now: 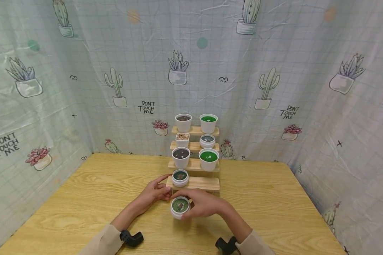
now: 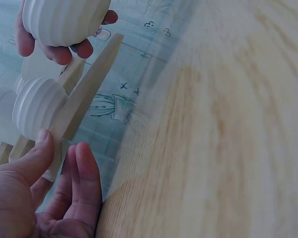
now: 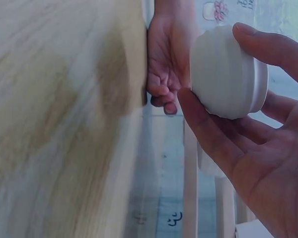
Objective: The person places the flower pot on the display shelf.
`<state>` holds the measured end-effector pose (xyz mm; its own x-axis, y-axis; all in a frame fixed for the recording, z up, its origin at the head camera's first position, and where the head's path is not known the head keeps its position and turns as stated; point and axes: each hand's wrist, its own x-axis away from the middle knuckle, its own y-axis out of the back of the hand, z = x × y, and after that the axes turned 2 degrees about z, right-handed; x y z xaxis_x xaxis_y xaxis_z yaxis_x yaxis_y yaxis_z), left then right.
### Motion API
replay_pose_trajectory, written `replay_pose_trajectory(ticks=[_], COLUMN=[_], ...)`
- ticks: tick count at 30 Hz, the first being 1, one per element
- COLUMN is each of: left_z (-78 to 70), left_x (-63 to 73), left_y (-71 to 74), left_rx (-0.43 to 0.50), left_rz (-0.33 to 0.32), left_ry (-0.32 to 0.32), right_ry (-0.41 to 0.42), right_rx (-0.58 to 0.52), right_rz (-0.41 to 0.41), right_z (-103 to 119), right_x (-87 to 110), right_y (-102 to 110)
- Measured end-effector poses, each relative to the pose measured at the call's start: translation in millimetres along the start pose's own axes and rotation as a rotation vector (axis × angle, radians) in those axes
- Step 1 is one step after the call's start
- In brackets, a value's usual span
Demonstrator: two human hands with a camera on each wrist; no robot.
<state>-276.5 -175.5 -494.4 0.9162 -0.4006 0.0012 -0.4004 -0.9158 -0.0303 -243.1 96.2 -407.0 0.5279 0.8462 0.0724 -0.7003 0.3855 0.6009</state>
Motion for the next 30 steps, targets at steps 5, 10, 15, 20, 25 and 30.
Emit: replay_pose_trajectory(ticks=[5, 10, 15, 20, 25, 30], left_z=[0.3, 0.2, -0.4, -1.5, -2.2, -2.0], left_x=[-0.1, 0.1, 0.4, 1.5, 1.9, 1.8], left_y=[0.0, -0.2, -0.2, -0.6, -1.2, -0.9], left_rx=[0.000, 0.001, -0.006, -0.006, -0.003, -0.003], left_rz=[0.007, 0.009, 0.008, 0.015, 0.006, 0.006], left_ry=[-0.007, -0.010, -0.017, -0.023, -0.012, -0.004], right_ry=[0.014, 0.009, 0.005, 0.027, 0.024, 0.000], right_rx=[0.015, 0.013, 0.010, 0.028, 0.042, 0.015], right_rz=[-0.007, -0.029, -0.051, -0.075, -0.104, -0.127], right_z=[0, -2, -4, -6, -10, -12], right_x=[3.9, 8.9, 13.6, 19.9, 26.7, 32.0], right_y=[7, 14, 22, 30, 37, 44])
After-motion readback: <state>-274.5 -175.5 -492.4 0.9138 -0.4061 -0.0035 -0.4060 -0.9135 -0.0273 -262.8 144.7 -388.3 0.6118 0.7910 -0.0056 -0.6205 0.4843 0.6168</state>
